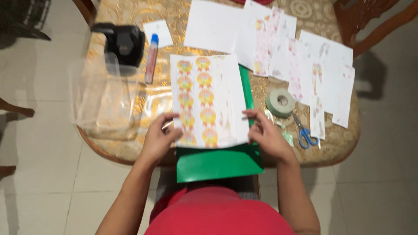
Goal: The person sorts and organizes strips of printed award-style stickers at a table, applying small pieces of double-sided foam tape to the back of the sticker strips and arranging them on a green folder.
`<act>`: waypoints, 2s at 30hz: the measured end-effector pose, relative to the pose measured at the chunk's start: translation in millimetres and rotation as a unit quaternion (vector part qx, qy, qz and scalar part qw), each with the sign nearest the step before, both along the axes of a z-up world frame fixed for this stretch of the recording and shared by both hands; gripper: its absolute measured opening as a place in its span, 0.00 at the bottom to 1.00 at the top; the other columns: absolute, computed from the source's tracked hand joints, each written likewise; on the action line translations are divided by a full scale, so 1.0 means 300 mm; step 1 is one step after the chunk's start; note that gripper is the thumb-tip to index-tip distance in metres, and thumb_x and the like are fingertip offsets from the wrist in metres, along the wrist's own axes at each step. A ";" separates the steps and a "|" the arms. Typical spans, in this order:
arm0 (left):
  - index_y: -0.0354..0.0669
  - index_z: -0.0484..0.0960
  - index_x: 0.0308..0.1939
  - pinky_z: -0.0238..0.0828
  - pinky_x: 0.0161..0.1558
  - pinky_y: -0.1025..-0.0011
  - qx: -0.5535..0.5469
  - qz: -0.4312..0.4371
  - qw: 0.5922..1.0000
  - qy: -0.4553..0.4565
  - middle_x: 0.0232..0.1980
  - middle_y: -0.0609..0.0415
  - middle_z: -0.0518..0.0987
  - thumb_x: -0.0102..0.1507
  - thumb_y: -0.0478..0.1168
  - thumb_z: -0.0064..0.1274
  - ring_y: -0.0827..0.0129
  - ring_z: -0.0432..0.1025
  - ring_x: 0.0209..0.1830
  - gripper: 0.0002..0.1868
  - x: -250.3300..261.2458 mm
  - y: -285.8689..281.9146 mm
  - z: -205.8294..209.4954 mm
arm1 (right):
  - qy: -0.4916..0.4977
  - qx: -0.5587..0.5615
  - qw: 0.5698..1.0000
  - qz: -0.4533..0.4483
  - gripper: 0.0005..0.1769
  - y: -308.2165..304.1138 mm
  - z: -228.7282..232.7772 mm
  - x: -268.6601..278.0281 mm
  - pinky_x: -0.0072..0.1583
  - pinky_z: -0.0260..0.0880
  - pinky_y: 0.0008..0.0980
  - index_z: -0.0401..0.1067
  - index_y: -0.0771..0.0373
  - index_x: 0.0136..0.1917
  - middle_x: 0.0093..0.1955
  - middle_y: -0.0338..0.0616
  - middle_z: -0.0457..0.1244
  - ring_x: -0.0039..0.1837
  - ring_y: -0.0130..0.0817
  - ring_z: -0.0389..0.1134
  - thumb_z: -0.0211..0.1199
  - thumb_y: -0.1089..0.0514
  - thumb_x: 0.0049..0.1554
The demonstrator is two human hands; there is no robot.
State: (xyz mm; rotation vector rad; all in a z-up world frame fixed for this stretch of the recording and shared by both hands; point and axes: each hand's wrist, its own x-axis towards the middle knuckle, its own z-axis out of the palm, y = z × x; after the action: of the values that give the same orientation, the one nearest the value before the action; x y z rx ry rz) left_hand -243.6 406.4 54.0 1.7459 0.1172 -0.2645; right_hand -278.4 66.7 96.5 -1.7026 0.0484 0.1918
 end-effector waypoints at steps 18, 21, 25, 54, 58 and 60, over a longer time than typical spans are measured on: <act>0.35 0.81 0.58 0.76 0.41 0.76 -0.019 -0.039 0.998 -0.042 0.43 0.53 0.85 0.57 0.34 0.61 0.77 0.77 0.39 0.24 -0.079 -0.013 -0.090 | -0.034 -0.199 0.976 -0.086 0.19 0.035 -0.142 -0.051 0.46 0.65 0.24 0.72 0.65 0.61 0.40 0.33 0.62 0.42 0.22 0.62 0.62 0.64 0.56; 0.35 0.82 0.57 0.75 0.40 0.74 0.012 -0.027 0.999 -0.012 0.42 0.50 0.85 0.58 0.34 0.60 0.74 0.76 0.37 0.22 -0.075 0.006 -0.055 | -0.019 -0.191 0.978 -0.084 0.19 0.048 -0.116 -0.065 0.44 0.64 0.23 0.72 0.65 0.61 0.38 0.32 0.62 0.40 0.21 0.62 0.61 0.64 0.56; 0.33 0.79 0.60 0.74 0.50 0.68 0.103 -0.077 0.982 -0.140 0.54 0.46 0.83 0.54 0.33 0.62 0.64 0.77 0.49 0.28 -0.106 0.018 -0.003 | -0.007 -0.235 0.967 -0.097 0.19 0.095 -0.061 -0.115 0.42 0.65 0.23 0.73 0.64 0.60 0.35 0.32 0.63 0.37 0.20 0.63 0.60 0.64 0.55; 0.40 0.76 0.60 0.71 0.56 0.55 0.301 -0.376 0.698 -0.530 0.52 0.41 0.77 0.62 0.35 0.53 0.49 0.72 0.57 0.21 0.218 -1.005 -0.029 | -0.083 -0.486 0.798 -0.348 0.08 -0.328 -0.133 -0.166 0.53 0.71 0.46 0.76 0.62 0.50 0.45 0.51 0.70 0.48 0.49 0.71 0.62 0.65 0.56; 0.45 0.75 0.60 0.61 0.62 0.49 0.380 -0.388 0.636 -0.548 0.50 0.40 0.78 0.50 0.42 0.58 0.48 0.72 0.55 0.32 0.249 -1.061 -0.007 | -0.058 -0.551 0.764 -0.329 0.11 -0.350 -0.132 -0.198 0.56 0.66 0.56 0.75 0.60 0.52 0.49 0.53 0.68 0.55 0.57 0.66 0.58 0.68 0.57; 0.47 0.75 0.61 0.59 0.67 0.48 0.381 -0.423 0.640 -0.516 0.51 0.42 0.78 0.53 0.40 0.58 0.50 0.72 0.57 0.30 0.271 -1.060 0.012 | -0.042 -0.541 0.770 -0.335 0.12 -0.352 -0.127 -0.200 0.56 0.66 0.56 0.75 0.59 0.54 0.50 0.53 0.67 0.55 0.56 0.66 0.57 0.67 0.58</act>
State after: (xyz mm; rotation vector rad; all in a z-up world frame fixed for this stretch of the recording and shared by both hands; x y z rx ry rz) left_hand -162.2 88.5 57.5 2.4098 -1.6999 0.2121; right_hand -338.5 -39.0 58.5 -2.7041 0.8340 -0.5737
